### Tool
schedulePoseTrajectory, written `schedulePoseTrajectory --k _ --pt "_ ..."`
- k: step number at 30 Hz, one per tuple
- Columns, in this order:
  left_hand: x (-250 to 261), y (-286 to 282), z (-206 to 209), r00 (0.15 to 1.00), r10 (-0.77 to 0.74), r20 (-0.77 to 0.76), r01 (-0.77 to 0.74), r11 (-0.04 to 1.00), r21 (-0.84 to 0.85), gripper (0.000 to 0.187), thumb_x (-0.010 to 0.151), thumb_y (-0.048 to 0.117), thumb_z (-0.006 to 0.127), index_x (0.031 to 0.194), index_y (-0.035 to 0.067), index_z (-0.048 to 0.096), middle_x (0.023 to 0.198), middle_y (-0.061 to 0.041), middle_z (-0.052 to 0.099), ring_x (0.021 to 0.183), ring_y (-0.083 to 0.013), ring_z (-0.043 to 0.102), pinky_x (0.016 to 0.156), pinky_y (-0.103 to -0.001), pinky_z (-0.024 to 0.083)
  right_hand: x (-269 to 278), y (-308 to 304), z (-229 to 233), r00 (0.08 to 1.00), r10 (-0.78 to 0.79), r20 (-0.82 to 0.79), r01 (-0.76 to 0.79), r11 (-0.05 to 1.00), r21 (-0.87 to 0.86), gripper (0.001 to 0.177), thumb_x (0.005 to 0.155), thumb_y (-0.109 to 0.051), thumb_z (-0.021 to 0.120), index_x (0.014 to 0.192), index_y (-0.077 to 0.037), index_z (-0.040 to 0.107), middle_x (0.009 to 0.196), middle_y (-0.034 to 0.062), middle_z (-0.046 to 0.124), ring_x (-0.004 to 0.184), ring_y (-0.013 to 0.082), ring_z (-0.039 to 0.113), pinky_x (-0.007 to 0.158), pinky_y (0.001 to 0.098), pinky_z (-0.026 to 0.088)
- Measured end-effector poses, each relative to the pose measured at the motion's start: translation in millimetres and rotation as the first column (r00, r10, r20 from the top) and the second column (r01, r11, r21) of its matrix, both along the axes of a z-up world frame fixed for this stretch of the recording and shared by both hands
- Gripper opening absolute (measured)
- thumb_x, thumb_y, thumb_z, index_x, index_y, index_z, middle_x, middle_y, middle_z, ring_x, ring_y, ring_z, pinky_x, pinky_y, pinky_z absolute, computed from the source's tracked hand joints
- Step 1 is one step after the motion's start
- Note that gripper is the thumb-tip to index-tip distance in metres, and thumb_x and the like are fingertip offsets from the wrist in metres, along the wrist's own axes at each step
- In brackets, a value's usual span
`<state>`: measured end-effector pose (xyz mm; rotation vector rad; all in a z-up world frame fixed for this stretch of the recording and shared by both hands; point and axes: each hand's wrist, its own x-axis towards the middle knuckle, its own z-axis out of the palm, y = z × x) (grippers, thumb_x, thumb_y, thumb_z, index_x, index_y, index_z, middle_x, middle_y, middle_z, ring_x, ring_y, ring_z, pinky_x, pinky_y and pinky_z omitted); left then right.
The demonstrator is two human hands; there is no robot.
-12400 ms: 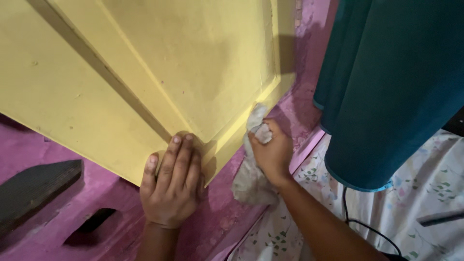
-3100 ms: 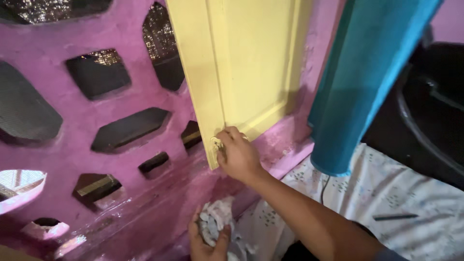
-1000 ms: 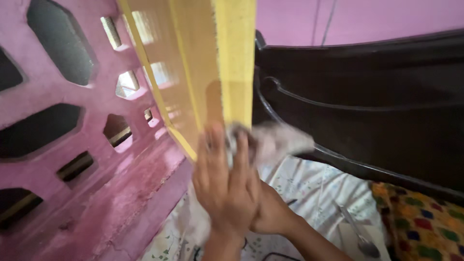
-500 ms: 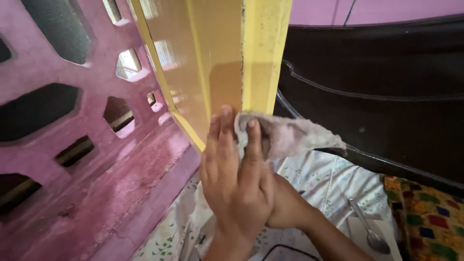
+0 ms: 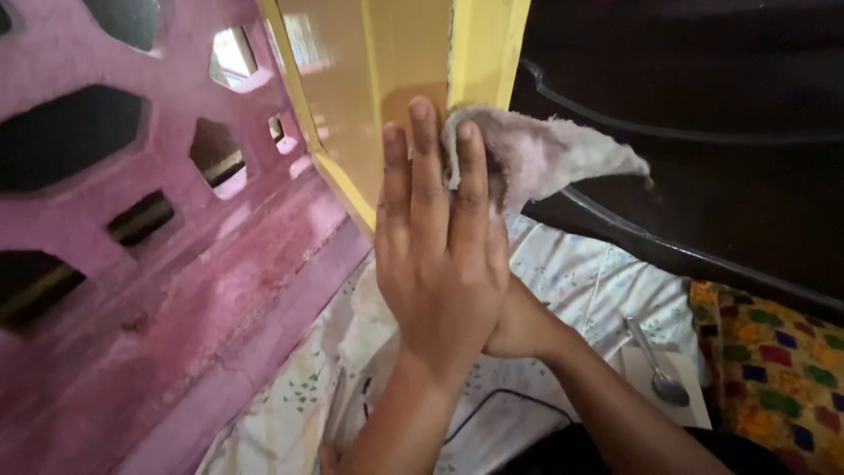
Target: The person cleans the surfaces and edges of a yellow wooden window using a cloth.
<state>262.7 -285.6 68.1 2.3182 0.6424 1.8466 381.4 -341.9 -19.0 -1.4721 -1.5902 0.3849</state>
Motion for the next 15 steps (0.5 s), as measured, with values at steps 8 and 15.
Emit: schedulePoseTrajectory --k 8,15 --pt "-22.6 -0.6 -62.7 0.997 -0.022 -0.076 0.025 0.999 0.046 0.05 0.101 0.014 0.062 0.15 0.009 0.052 0.165 -0.021 0.036 0.152 -0.0472 0.04 0.123 -0.055 0.043 -5.4 -3.7 12.5 0.997 0.029 0.078 -0.046 0.971 0.236 0.077 0.076 -0.006 0.076 0.144 0.007 0.044 0.141 0.0276 0.054 0.135 0.038 0.052 0.11 0.0447 0.042" --pt "-7.0 5.9 -3.0 0.998 0.012 -0.063 -0.009 0.999 0.041 0.058 0.105 0.01 0.064 0.159 0.01 0.045 0.169 -0.017 0.034 0.161 -0.046 0.034 0.13 -0.047 0.041 -4.9 -6.5 8.6 1.0 -0.002 0.031 0.001 1.0 0.008 0.069 0.074 -0.006 0.08 0.137 0.001 0.056 0.138 0.0206 0.064 0.132 0.0314 0.061 0.107 0.0399 0.049"
